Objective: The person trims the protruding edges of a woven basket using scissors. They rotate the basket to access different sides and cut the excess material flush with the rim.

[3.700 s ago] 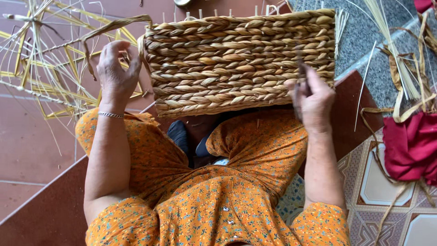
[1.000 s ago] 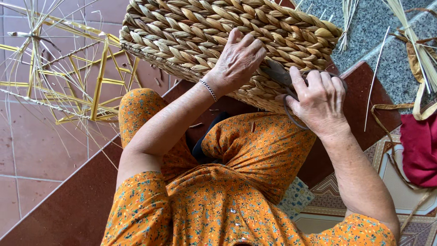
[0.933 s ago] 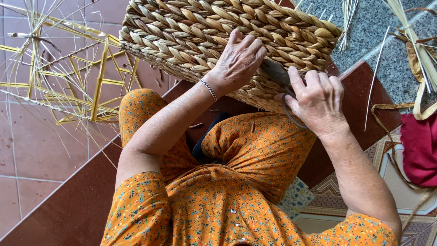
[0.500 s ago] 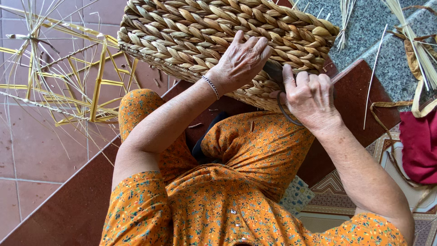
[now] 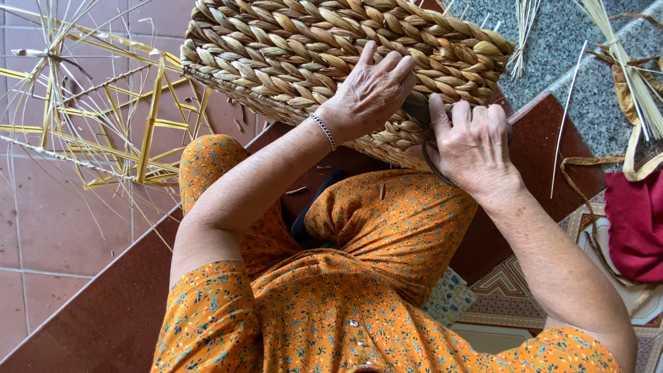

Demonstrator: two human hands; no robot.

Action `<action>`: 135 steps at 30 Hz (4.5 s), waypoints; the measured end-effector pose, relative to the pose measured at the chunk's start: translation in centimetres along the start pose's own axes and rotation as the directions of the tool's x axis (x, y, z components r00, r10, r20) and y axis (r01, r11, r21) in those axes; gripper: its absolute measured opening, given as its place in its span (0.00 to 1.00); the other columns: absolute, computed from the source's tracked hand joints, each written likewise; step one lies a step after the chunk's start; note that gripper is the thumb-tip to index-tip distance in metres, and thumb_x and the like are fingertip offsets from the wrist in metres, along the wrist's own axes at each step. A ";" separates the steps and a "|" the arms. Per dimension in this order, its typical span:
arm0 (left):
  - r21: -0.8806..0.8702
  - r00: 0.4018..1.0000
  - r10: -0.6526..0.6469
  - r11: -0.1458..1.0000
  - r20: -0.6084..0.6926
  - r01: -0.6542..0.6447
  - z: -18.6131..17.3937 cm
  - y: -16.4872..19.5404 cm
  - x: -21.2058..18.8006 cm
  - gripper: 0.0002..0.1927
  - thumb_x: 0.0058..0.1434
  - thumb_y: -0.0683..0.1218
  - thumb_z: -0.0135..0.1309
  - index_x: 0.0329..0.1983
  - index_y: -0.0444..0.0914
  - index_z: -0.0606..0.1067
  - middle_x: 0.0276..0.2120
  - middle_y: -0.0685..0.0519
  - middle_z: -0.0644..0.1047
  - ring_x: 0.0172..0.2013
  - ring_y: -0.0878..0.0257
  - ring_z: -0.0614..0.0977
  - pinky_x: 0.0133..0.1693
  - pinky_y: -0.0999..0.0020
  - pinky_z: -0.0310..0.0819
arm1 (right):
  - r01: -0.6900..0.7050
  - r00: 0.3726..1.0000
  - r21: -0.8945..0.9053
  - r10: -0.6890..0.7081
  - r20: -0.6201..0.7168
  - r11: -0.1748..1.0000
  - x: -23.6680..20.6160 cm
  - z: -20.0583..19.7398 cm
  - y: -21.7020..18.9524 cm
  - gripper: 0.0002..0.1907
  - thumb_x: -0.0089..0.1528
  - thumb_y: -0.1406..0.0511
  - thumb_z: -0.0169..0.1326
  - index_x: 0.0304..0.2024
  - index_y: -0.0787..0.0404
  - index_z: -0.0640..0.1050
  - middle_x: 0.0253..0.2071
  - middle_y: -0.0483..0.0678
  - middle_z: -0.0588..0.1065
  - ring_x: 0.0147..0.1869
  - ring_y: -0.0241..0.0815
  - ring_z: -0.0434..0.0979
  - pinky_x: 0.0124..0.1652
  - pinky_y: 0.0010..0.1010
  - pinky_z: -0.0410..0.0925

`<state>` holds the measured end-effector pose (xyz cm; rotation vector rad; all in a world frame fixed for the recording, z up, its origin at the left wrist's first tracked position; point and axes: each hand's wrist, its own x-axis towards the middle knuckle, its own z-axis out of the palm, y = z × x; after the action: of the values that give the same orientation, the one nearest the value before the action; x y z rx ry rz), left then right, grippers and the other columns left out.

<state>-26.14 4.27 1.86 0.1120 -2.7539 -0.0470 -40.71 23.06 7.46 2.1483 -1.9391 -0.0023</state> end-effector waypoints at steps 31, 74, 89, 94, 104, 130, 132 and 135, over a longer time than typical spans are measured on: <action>-0.757 0.430 -0.634 -0.614 0.642 0.224 0.3 6.7 -12.3 0.15 0.64 0.48 0.61 0.44 0.30 0.80 0.27 0.51 0.82 0.25 0.68 0.83 0.25 0.75 0.76 | -0.505 0.850 0.853 -0.250 0.464 -0.130 -2.0 -2.1 -1.9 0.62 0.54 0.26 0.39 0.67 0.72 0.64 0.37 0.43 0.75 0.44 0.35 0.78 0.45 0.28 0.71; -0.805 0.396 -0.730 -0.592 0.556 0.039 1.5 8.5 -11.7 0.04 0.64 0.41 0.57 0.34 0.36 0.77 0.22 0.57 0.77 0.21 0.75 0.73 0.24 0.79 0.65 | -0.738 0.671 0.658 -0.265 0.693 -0.147 0.5 0.1 -4.4 0.56 0.56 0.28 0.33 0.58 0.69 0.76 0.23 0.40 0.69 0.20 0.25 0.62 0.22 0.19 0.57; -0.799 0.422 -0.709 -0.598 0.565 0.064 1.8 8.1 -12.1 0.03 0.63 0.40 0.57 0.33 0.36 0.77 0.21 0.58 0.77 0.21 0.75 0.74 0.25 0.79 0.67 | -0.711 0.686 0.702 -0.187 0.703 0.029 -0.1 1.2 -5.5 0.50 0.58 0.31 0.32 0.56 0.65 0.77 0.19 0.38 0.66 0.18 0.26 0.64 0.19 0.20 0.60; -0.799 0.424 -0.705 -0.597 0.568 0.075 1.9 8.0 -12.1 0.04 0.62 0.40 0.57 0.32 0.37 0.76 0.21 0.59 0.76 0.21 0.75 0.73 0.24 0.80 0.65 | -0.682 0.722 0.730 -0.202 0.662 -0.041 -0.2 1.5 -5.9 0.51 0.59 0.31 0.32 0.59 0.66 0.74 0.22 0.36 0.66 0.20 0.25 0.64 0.21 0.19 0.61; -0.692 0.392 -0.576 -0.522 0.717 0.498 -1.2 7.1 -14.2 0.10 0.65 0.45 0.52 0.28 0.38 0.75 0.16 0.57 0.72 0.16 0.70 0.70 0.19 0.73 0.64 | -0.631 0.752 0.769 -0.158 0.639 0.105 -3.7 1.5 -6.6 0.45 0.60 0.35 0.42 0.61 0.64 0.75 0.22 0.36 0.66 0.25 0.23 0.64 0.25 0.18 0.60; 0.025 0.829 -0.558 0.830 0.034 0.557 -3.9 4.1 -15.1 0.45 0.60 0.56 0.66 0.78 0.50 0.59 0.77 0.45 0.52 0.77 0.49 0.52 0.69 0.28 0.33 | -0.402 0.604 0.916 0.754 0.259 0.008 -8.0 8.2 1.5 0.30 0.67 0.52 0.65 0.61 0.67 0.76 0.35 0.32 0.69 0.34 0.22 0.60 0.33 0.16 0.56; -0.008 0.848 -0.529 0.848 -0.018 0.529 -4.1 3.9 -15.8 0.43 0.58 0.56 0.67 0.75 0.48 0.62 0.74 0.46 0.57 0.74 0.50 0.56 0.67 0.29 0.37 | -0.427 0.521 0.893 0.768 0.373 -0.143 -6.8 7.9 1.1 0.32 0.62 0.50 0.66 0.60 0.66 0.78 0.31 0.32 0.68 0.28 0.24 0.59 0.27 0.19 0.53; -0.099 0.847 -0.528 0.847 -0.058 0.522 -3.9 1.7 -16.7 0.35 0.62 0.52 0.67 0.71 0.46 0.66 0.70 0.51 0.65 0.70 0.55 0.64 0.70 0.37 0.47 | -0.283 0.688 0.935 0.724 0.044 0.212 -5.5 7.8 0.8 0.30 0.63 0.52 0.67 0.55 0.69 0.75 0.44 0.36 0.77 0.46 0.27 0.73 0.48 0.21 0.68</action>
<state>-9.31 7.28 -0.66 0.8272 -2.5479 -0.2924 -43.41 26.99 -0.88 1.3855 -2.5279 1.9166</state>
